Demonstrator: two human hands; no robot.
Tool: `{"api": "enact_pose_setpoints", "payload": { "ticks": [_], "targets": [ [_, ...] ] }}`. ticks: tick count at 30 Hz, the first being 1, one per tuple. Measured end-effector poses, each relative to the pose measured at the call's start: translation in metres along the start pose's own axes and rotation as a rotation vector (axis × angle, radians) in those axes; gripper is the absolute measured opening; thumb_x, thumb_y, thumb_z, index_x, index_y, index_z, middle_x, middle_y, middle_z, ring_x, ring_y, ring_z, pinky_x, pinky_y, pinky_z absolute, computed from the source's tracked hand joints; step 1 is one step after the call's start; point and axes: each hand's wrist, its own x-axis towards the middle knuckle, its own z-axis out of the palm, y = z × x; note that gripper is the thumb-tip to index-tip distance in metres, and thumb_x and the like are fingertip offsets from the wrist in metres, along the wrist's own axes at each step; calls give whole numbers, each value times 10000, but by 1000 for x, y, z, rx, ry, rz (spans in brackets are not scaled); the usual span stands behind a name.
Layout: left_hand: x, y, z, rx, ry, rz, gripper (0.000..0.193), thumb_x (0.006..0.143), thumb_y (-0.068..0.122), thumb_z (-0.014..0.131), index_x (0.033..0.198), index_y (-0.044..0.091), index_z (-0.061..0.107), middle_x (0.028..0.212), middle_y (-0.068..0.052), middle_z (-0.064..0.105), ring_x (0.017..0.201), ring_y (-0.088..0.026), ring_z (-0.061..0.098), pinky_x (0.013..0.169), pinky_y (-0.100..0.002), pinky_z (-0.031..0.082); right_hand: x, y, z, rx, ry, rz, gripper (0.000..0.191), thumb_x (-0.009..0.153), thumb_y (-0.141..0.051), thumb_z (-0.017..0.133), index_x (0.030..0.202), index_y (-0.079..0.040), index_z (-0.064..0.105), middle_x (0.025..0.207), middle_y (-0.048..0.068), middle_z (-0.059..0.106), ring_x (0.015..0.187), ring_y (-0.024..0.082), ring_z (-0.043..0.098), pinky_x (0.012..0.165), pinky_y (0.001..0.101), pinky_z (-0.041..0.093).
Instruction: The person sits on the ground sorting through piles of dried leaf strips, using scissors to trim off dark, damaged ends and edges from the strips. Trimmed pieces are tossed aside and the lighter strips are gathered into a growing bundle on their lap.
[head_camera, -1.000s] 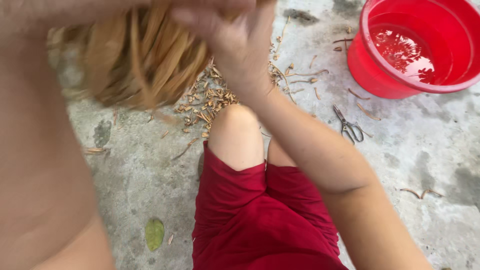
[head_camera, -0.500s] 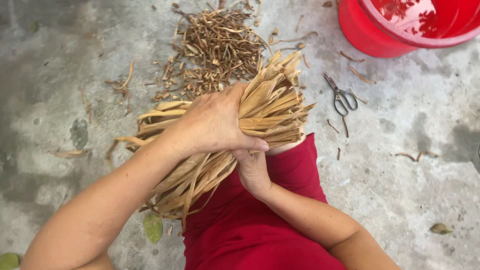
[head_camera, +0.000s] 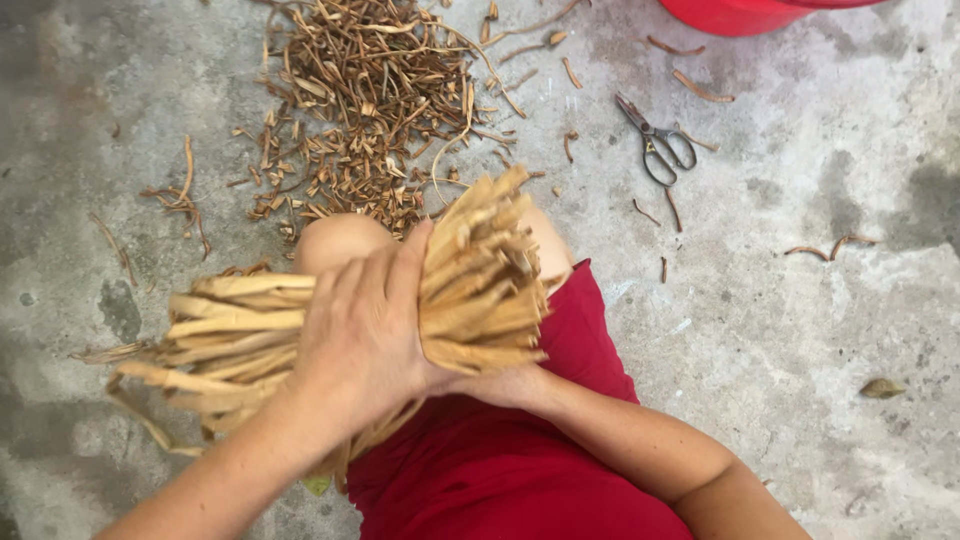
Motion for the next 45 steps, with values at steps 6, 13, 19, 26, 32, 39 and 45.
{"api": "enact_pose_setpoints", "payload": {
  "ticks": [6,13,19,26,32,39,45],
  "targets": [
    [-14,5,5,45,187,118,989,691,405,834,1458,-59,418,1264,-221,614,1137,-367,612,995,-489,445,-11,3,-8,28,-61,29,566,873,-117,808,1380,-12,577,1379,140,647,1290,238,600,1095,392,487],
    [-11,2,23,268,174,57,765,797,292,703,1437,-60,476,1262,-222,624,1138,-354,625,982,-485,454,-1,-8,-24,62,-298,76,510,915,-54,768,1380,16,570,1367,170,652,1271,247,611,1073,392,491],
    [-16,-9,31,329,178,-33,738,843,408,668,1405,-45,514,1267,-224,625,1097,-357,624,948,-505,443,-3,-18,-72,147,-550,124,463,952,1,734,1380,40,563,1357,196,656,1255,254,620,1055,391,495],
    [-10,-23,36,384,209,-70,691,889,405,663,1404,-33,522,1262,-209,633,1088,-352,631,945,-501,444,102,69,-206,394,154,326,325,1033,-153,632,1296,33,672,1080,153,732,893,210,713,809,351,610],
    [0,-27,41,362,198,-95,663,894,398,658,1408,-3,535,1265,-197,642,1092,-340,637,975,-496,451,246,194,-150,-540,251,402,669,897,-373,764,1491,-239,487,1351,230,587,1213,356,604,1005,454,503],
    [20,-33,41,304,201,-123,686,886,426,643,1408,-2,525,1237,-203,639,1108,-342,638,956,-515,441,290,209,-153,-1069,-54,508,785,867,-491,750,1524,-260,388,1369,138,478,1252,376,506,1025,478,465],
    [15,-33,41,288,213,-120,665,888,396,645,1411,3,524,1243,-200,641,1112,-338,637,970,-509,447,278,198,-150,-1075,88,390,647,977,-410,690,1555,-285,428,1340,85,550,1268,307,579,1027,454,528]
  ]
}}
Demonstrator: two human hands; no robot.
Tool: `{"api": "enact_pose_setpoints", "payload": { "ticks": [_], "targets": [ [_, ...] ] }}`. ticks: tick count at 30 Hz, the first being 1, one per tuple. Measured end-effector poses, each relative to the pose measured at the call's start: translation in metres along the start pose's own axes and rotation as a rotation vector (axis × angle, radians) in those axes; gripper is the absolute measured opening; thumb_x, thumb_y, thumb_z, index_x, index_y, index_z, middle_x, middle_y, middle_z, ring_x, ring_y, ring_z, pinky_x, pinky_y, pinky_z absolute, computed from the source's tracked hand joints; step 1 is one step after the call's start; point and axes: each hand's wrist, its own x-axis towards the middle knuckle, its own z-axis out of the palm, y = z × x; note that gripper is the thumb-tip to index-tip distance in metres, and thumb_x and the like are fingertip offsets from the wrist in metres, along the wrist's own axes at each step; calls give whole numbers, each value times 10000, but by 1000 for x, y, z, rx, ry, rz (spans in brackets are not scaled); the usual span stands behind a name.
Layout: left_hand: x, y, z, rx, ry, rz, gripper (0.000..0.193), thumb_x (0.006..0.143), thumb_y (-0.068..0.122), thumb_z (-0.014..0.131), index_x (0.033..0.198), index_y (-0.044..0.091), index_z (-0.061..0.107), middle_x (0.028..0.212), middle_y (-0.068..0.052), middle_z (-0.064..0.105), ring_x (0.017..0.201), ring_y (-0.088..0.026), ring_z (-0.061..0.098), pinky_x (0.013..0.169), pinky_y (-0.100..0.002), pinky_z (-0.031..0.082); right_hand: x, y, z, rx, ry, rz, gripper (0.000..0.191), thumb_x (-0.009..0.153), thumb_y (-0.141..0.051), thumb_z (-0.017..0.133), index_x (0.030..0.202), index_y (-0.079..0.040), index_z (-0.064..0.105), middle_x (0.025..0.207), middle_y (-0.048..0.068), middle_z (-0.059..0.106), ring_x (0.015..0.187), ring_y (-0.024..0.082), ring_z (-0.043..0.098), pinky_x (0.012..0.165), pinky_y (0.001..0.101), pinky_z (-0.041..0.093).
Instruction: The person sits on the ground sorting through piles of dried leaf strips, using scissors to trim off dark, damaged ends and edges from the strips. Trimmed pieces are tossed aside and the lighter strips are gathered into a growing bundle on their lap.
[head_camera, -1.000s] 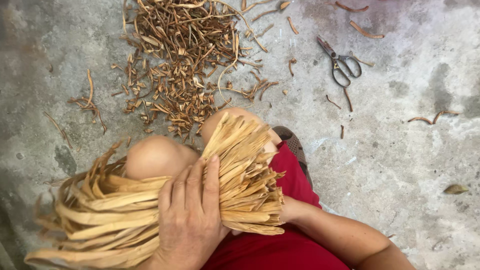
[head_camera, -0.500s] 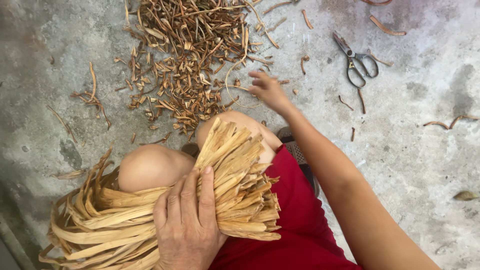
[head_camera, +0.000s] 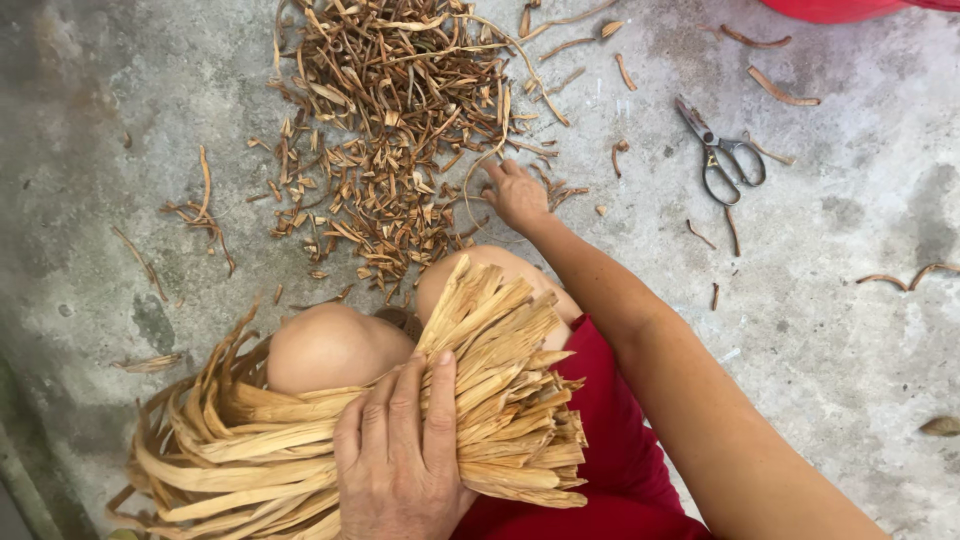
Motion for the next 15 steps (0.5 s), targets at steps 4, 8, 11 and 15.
{"api": "enact_pose_setpoints", "payload": {
  "ticks": [4,8,11,15],
  "targets": [
    [-8,3,-5,-4,-1,4,634,874,348,642,1400,9,546,1248,-196,643,1120,-329,641,968,-502,452,-2,-19,-15,-59,-176,-47,783,924,-409,700,1600,-351,309,1384,160,459,1196,342,559,926,459,543],
    [-8,4,-7,-29,71,2,633,874,376,636,1374,-5,557,1236,-204,641,1096,-326,637,944,-503,447,11,-24,-17,-153,-168,-60,771,860,-452,759,1511,-302,374,1433,164,441,1204,365,557,927,461,532],
    [-6,4,-10,13,46,-4,598,879,316,624,1388,9,556,1241,-197,649,1092,-325,641,948,-496,453,13,-7,-5,-82,-12,-99,614,908,-398,762,1428,-196,505,1296,161,593,1101,343,650,889,468,557],
    [-3,1,-11,-5,66,36,624,876,325,627,1391,-15,535,1243,-217,633,1087,-345,629,943,-501,454,-19,29,9,390,415,-19,197,925,-184,798,1099,-158,709,1054,87,752,912,208,766,839,366,625]
  ]
}}
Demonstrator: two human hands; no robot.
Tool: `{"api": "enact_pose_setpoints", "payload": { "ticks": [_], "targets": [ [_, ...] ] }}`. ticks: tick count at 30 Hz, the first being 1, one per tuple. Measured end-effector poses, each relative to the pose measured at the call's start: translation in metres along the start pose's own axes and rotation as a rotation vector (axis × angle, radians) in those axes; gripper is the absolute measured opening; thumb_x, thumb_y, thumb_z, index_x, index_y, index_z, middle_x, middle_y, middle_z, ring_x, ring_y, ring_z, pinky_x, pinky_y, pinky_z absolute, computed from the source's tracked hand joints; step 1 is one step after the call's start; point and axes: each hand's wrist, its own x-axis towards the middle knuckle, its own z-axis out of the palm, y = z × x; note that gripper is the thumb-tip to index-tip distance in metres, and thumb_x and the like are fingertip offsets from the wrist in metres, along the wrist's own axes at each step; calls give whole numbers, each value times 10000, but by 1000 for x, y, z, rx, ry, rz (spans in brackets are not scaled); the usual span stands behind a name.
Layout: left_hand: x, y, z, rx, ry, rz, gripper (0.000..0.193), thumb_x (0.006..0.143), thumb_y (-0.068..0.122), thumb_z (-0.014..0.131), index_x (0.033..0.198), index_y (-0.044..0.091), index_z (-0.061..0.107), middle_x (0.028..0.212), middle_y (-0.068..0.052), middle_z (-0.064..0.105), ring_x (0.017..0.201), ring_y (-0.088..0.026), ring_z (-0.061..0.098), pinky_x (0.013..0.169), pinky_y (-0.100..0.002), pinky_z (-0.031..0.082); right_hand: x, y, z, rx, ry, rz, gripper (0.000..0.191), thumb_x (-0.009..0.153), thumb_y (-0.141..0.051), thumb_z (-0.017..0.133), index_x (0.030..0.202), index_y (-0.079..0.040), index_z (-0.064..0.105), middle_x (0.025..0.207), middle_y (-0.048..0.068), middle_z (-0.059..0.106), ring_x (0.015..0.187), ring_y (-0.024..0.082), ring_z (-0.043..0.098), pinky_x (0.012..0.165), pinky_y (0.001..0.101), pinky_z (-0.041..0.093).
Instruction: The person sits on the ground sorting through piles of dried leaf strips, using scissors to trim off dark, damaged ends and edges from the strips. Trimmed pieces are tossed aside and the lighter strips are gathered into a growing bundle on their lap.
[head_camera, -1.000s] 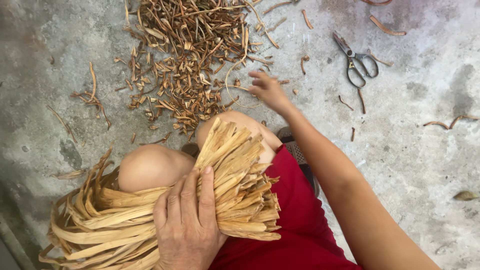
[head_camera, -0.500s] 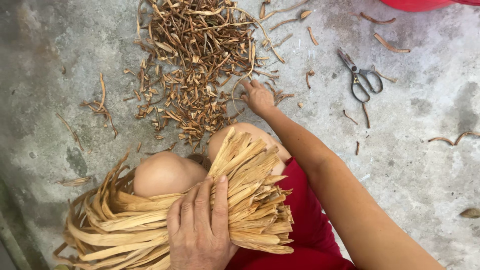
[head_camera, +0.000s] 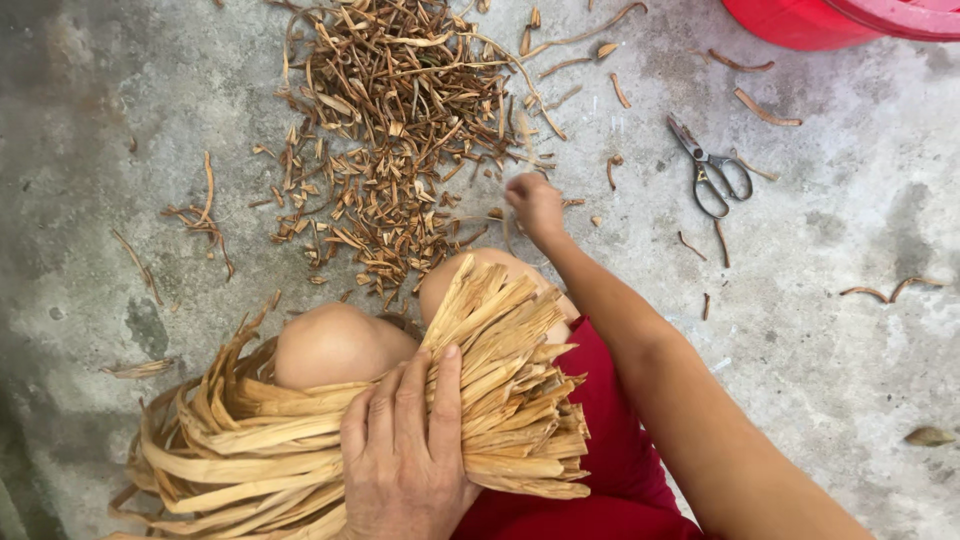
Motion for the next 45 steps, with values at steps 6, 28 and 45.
{"api": "enact_pose_setpoints", "payload": {
  "ticks": [6,28,45],
  "targets": [
    [-9,-4,-5,-16,-24,51,659,839,197,653,1445,-13,503,1278,-219,620,1140,-351,616,991,-501,451,-78,16,-44,835,163,404,407,896,-18,702,1276,-68,565,827,9,656,680,116,675,562,270,557],
    [-27,2,4,-39,-45,86,1057,652,379,865,1495,-58,403,1144,-234,614,979,-358,611,885,-505,467,-333,-199,-165,1370,-373,426,169,1139,-28,465,1231,59,576,964,67,585,838,145,537,873,345,490],
    [-36,-6,-13,-161,-32,-4,1291,453,513,929,1469,-64,381,1151,-255,620,947,-379,627,839,-518,477,-278,-237,-100,1778,-435,836,447,1016,-287,481,1411,-78,496,1339,109,625,1227,269,593,1091,462,456]
  ]
}}
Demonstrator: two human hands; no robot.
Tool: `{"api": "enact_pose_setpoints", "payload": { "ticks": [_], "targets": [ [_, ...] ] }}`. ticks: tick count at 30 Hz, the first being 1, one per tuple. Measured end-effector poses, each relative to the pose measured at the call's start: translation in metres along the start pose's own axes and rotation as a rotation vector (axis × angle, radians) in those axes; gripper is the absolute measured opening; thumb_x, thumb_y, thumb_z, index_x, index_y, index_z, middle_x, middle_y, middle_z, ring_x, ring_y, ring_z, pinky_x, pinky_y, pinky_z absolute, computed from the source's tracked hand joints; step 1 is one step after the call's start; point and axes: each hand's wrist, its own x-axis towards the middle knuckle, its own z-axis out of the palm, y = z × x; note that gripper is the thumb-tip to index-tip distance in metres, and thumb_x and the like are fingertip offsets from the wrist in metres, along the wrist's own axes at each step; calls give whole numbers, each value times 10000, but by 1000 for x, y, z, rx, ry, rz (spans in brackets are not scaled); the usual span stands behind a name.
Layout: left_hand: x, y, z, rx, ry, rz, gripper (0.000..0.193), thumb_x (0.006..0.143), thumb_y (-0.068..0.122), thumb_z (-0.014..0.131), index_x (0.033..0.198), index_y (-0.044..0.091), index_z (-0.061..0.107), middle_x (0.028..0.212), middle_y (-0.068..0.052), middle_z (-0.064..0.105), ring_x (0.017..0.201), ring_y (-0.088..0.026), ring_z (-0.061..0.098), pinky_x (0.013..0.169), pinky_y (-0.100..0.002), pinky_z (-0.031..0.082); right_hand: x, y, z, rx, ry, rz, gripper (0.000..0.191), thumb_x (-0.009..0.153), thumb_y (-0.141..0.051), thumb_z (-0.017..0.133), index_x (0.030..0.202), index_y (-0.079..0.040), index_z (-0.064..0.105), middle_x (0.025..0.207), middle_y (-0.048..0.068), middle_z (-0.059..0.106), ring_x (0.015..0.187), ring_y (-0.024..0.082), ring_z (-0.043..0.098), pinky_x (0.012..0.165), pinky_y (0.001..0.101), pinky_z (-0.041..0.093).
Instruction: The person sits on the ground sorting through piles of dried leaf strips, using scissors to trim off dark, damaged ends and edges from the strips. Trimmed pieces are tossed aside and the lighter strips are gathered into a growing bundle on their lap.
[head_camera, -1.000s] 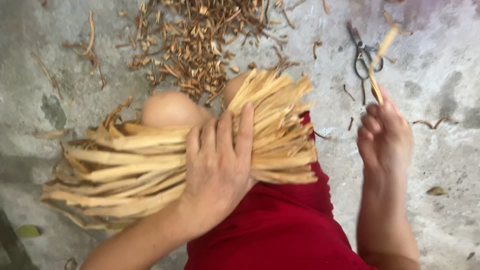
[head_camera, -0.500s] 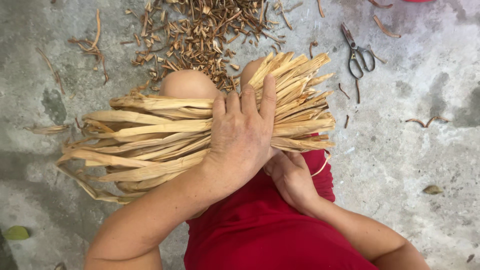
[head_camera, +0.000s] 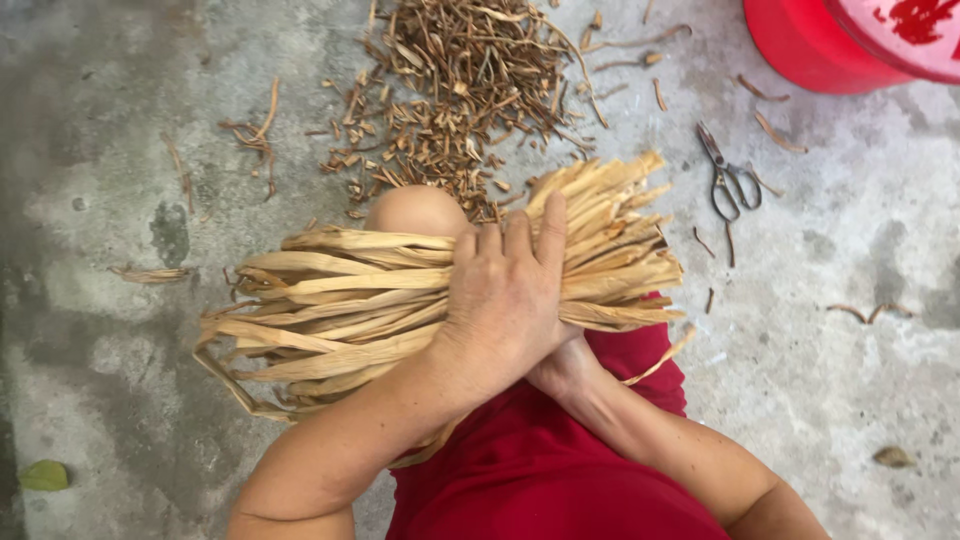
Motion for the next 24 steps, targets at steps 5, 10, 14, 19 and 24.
{"api": "enact_pose_setpoints", "payload": {
  "ticks": [5,10,14,19,24],
  "targets": [
    [-2,1,6,265,133,22,1107,710,391,938,1547,-55,366,1235,-244,605,1027,-316,605,918,-458,476,36,4,-10,-262,-221,-322,669,1044,-379,496,1606,-128,234,1439,66,486,1348,199,461,1183,400,360],
    [-1,-2,1,5,10,-19,1238,478,482,901,1452,-97,404,1106,-294,605,966,-403,606,854,-533,469,57,32,19,123,-459,-728,974,996,-653,456,1644,-27,86,1277,156,487,1202,270,473,1147,442,376],
    [-1,-2,-2,17,45,-27,1132,557,398,888,1451,-105,410,1107,-320,597,952,-418,600,872,-544,461,64,45,57,155,-624,-857,968,993,-650,485,1614,4,133,1304,170,499,1196,267,486,1146,430,386],
    [-3,-2,1,86,42,-31,1145,542,404,878,1459,-99,414,1162,-329,596,983,-421,604,942,-543,463,61,35,77,95,-622,-801,935,998,-621,499,1604,3,158,1320,166,498,1210,264,486,1148,431,388],
    [-4,-1,4,178,83,-37,986,640,387,750,1454,-76,439,1193,-380,575,1090,-497,592,961,-563,455,66,29,81,52,-612,-742,901,1002,-592,514,1595,1,183,1337,161,497,1223,261,486,1149,433,391]
  ]
}}
